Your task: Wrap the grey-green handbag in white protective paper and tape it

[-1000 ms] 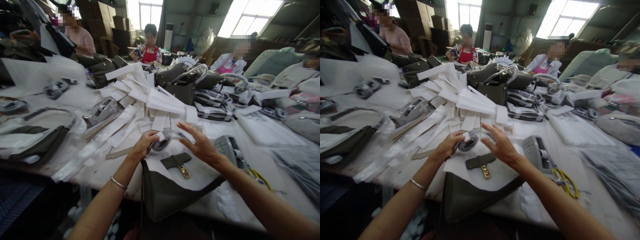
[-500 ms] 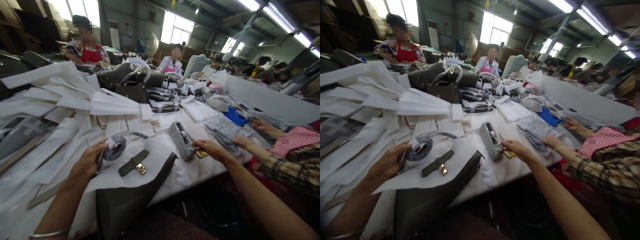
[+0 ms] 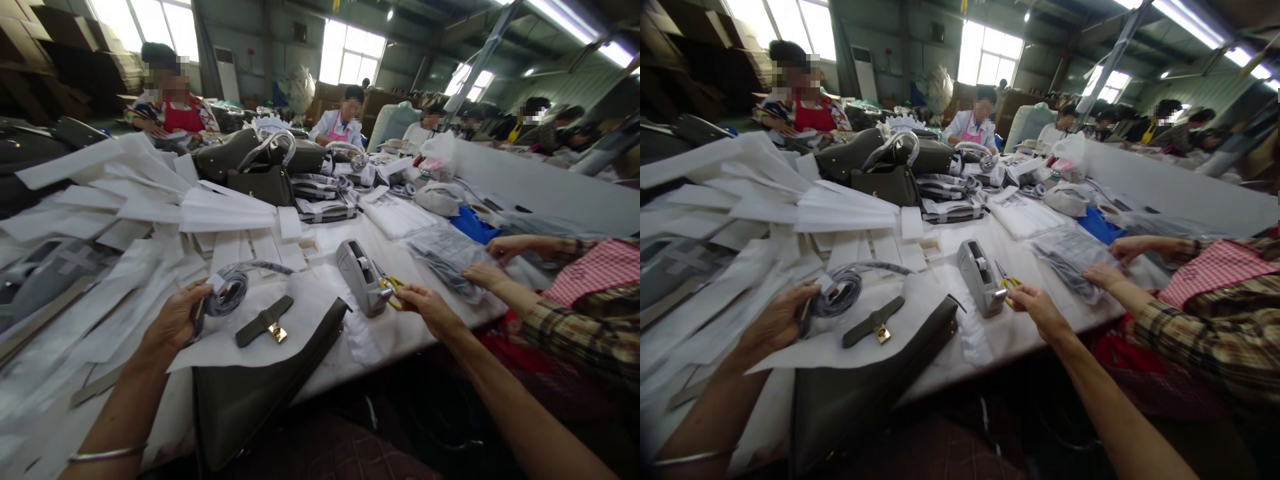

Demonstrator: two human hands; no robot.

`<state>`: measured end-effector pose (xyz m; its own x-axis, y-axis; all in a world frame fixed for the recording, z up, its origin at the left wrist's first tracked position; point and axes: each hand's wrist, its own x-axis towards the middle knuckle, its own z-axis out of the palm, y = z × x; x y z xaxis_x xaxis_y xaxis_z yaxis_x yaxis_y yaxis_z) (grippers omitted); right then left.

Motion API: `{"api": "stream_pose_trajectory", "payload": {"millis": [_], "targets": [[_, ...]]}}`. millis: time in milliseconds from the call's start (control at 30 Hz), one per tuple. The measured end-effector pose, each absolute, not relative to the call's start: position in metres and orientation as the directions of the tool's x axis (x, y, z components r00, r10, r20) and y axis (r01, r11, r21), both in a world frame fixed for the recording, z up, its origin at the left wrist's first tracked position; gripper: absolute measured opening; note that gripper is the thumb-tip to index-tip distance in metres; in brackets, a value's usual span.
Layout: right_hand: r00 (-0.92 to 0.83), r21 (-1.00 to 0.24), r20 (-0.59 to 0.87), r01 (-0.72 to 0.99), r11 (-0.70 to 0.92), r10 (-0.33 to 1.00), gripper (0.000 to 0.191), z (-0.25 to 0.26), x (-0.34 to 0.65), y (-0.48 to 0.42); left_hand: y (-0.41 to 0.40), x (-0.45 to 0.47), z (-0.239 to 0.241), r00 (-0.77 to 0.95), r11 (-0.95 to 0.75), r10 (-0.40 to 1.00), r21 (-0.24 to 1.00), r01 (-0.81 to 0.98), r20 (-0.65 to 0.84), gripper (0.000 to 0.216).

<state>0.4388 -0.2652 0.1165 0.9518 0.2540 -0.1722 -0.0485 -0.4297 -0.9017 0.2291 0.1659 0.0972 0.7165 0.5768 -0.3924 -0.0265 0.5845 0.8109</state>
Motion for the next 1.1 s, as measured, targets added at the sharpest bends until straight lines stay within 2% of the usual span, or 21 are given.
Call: {"api": "stream_pose_trajectory", "payload": {"millis": [133,233,367,467,567,700,900,1033,1100], "targets": [[0.943,-0.813,-0.244,-0.071,-0.578,0.228,0.035,0.103,0.427,-0.284,0.162,0.226,0.096,0.729,0.570,0.591,0.818,-0.074,-0.346,0.029],[0.958,-0.762,-0.194,-0.012,-0.648,0.210,0.038,0.115,0.425,-0.276,0.156,0.224,0.097,0.729,0.540,0.616,0.834,-0.115,-0.298,0.035],[0.854,-0.831,-0.103,0.208,-0.516,0.509,0.035,0.155,0.395,-0.197,0.147,0.225,0.097,0.707,0.489,0.659,0.860,-0.146,-0.255,0.047],[0.669,-0.937,-0.059,0.218,-0.272,0.741,0.033,0.174,0.354,-0.103,0.138,0.224,0.099,0.696,0.410,0.688,0.901,-0.141,-0.204,0.048],[0.512,-0.976,-0.067,0.146,-0.164,0.856,0.032,0.170,0.327,-0.027,0.131,0.221,0.099,0.691,0.305,0.709,0.944,-0.125,-0.138,0.046],[0.485,-0.976,-0.100,0.122,-0.180,0.869,0.034,0.146,0.322,0.018,0.128,0.217,0.095,0.677,0.187,0.734,0.973,-0.137,-0.046,0.041],[0.532,-0.967,-0.194,0.039,-0.253,0.824,0.040,0.121,0.331,0.025,0.130,0.212,0.087,0.657,0.132,0.754,0.978,-0.161,0.006,0.034],[0.536,-0.960,-0.222,0.025,-0.278,0.815,0.043,0.116,0.332,0.027,0.132,0.210,0.091,0.666,0.208,0.744,0.964,-0.163,-0.048,0.035],[0.555,-0.931,-0.215,0.131,-0.340,0.803,0.043,0.116,0.334,0.028,0.133,0.209,0.096,0.689,0.299,0.718,0.938,-0.173,-0.103,0.037]]}}
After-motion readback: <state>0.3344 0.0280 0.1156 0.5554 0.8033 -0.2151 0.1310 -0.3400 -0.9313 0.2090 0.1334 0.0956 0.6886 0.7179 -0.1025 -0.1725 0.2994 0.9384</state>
